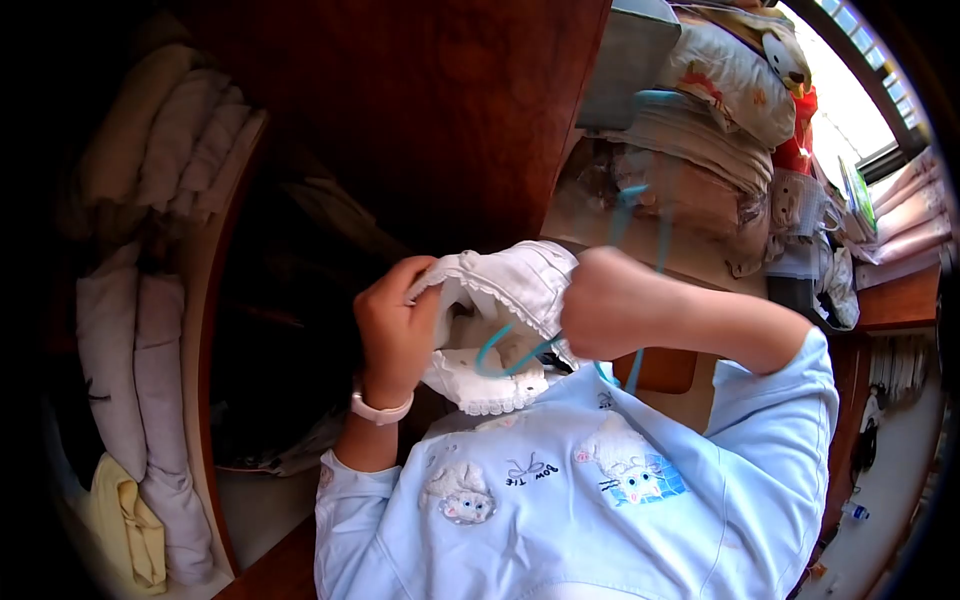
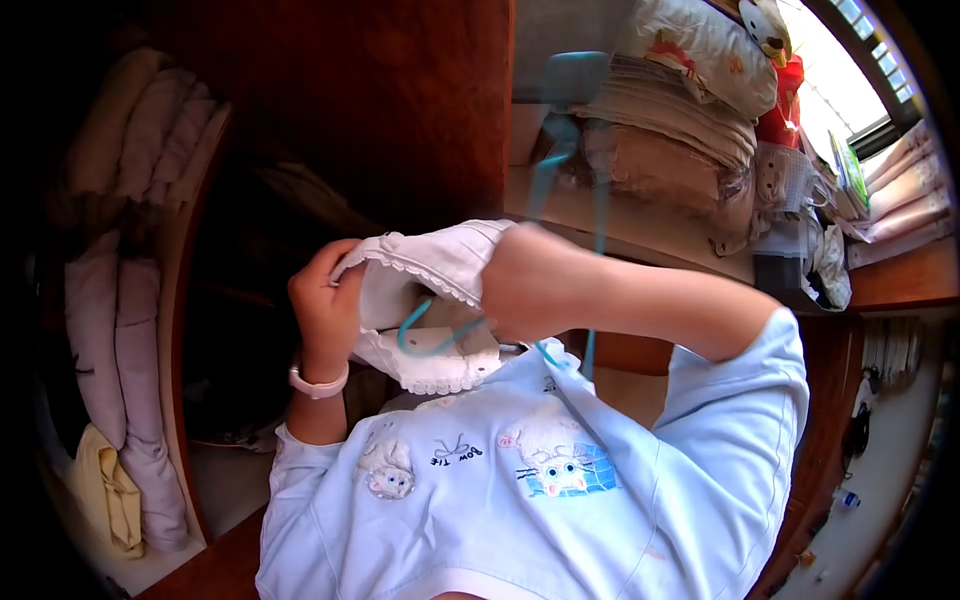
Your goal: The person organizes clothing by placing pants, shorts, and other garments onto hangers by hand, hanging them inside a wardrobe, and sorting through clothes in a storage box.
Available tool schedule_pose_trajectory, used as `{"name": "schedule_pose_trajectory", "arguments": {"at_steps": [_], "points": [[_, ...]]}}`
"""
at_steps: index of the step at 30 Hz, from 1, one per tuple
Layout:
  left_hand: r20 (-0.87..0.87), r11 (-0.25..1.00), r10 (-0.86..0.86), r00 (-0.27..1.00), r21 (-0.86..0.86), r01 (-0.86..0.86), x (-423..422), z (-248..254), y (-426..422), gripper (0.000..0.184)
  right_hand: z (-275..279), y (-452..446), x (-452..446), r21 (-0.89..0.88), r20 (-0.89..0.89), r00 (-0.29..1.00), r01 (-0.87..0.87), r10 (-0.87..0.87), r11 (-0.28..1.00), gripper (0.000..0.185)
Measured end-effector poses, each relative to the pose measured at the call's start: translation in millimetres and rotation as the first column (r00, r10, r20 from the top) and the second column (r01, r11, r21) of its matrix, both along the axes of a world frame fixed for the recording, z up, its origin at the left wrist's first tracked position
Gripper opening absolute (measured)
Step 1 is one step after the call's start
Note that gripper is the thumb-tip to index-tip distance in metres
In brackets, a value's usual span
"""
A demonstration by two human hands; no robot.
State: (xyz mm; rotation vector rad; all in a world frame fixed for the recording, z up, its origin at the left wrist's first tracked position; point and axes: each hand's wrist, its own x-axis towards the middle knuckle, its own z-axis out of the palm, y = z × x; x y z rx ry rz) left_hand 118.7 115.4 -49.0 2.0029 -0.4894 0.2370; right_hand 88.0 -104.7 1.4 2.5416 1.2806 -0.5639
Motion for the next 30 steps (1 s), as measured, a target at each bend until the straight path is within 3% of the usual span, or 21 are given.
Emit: {"name": "schedule_pose_trajectory", "arguments": {"at_steps": [1,2,4,6,8,9,10,11,12,14,17,18,20,22,23,24,26,27,28,30], "points": [[-0.138,0.997,-0.002,0.990,-0.075,-0.008,1,4,2,0.013,-11,-28,-8,0.182,0.160,0.981,0.076,-0.105,0.980,0.025],[-0.140,0.997,-0.001,0.990,-0.074,-0.009,3,4,4,0.013,9,-45,-19,0.307,0.291,0.925,0.153,-0.245,0.939,0.025],[-0.228,0.992,-0.029,0.973,-0.123,0.001,10,5,6,0.012,22,-77,-42,0.500,0.495,0.700,0.256,-0.516,0.827,0.023],[-0.250,0.990,-0.054,0.967,-0.137,0.020,15,10,1,0.012,26,-91,-65,0.720,0.393,0.569,0.298,-0.723,0.626,0.026],[-0.238,0.989,-0.072,0.969,-0.144,0.038,21,13,-8,0.013,14,-87,-86,0.907,0.125,0.467,0.305,-0.876,0.292,0.031],[-0.237,0.988,-0.076,0.968,-0.146,0.042,25,14,-12,0.014,0,-77,-89,0.940,0.047,0.495,0.271,-0.868,0.206,0.031],[-0.236,0.988,-0.086,0.968,-0.145,0.053,27,16,-15,0.014,-10,-62,-86,0.951,0.105,0.572,0.182,-0.813,0.251,0.030],[-0.231,0.986,-0.094,0.968,-0.154,0.059,30,20,-17,0.014,-13,-50,-86,0.915,0.067,0.639,0.268,-0.766,0.303,0.030],[-0.227,0.985,-0.098,0.969,-0.162,0.062,31,23,-19,0.014,-25,-40,-85,0.905,0.059,0.646,0.287,-0.761,0.314,0.029],[-0.199,0.982,-0.108,0.974,-0.175,0.073,32,32,-24,0.014,-45,-19,-79,0.952,0.003,0.607,0.243,-0.794,0.189,0.030],[-0.127,0.991,-0.120,0.985,-0.081,0.110,27,37,-40,0.012,-69,10,-68,0.934,0.014,0.598,0.278,-0.802,0.224,0.031],[-0.111,0.987,-0.153,0.982,-0.076,0.145,23,39,-48,0.012,-83,26,-61,0.968,-0.022,0.632,0.208,-0.774,0.143,0.031],[-0.101,0.973,-0.195,0.976,0.107,0.206,17,45,-56,0.017,-94,39,-56,0.964,0.019,0.648,0.190,-0.761,0.187,0.028],[0.016,0.932,-0.298,0.954,0.219,0.287,15,43,-55,0.023,-108,42,-48,0.979,-0.198,0.577,0.150,-0.792,-0.135,0.028],[-0.108,0.891,-0.388,0.915,0.211,0.402,16,44,-48,0.036,-114,37,-51,0.941,-0.337,0.574,0.188,-0.746,-0.281,0.028],[-0.091,0.873,-0.406,0.909,0.255,0.416,14,46,-42,0.049,-110,37,-51,0.895,-0.436,0.542,0.178,-0.718,-0.409,0.033],[0.045,0.709,-0.541,0.840,0.561,0.426,29,40,-24,0.053,-114,33,-51,0.772,-0.614,0.519,0.235,-0.595,-0.591,0.035],[0.090,0.704,-0.568,0.818,0.567,0.426,30,38,-19,0.047,-118,37,-49,0.712,-0.675,0.505,0.254,-0.538,-0.654,0.036],[0.090,0.703,-0.569,0.817,0.570,0.426,33,38,-16,0.047,-121,43,-46,0.777,-0.601,0.530,0.212,-0.598,-0.593,0.034],[0.008,0.498,-0.566,0.824,0.800,0.334,36,39,-11,0.042,-118,43,-41,0.760,-0.622,0.560,0.263,-0.547,-0.595,0.030]]}}
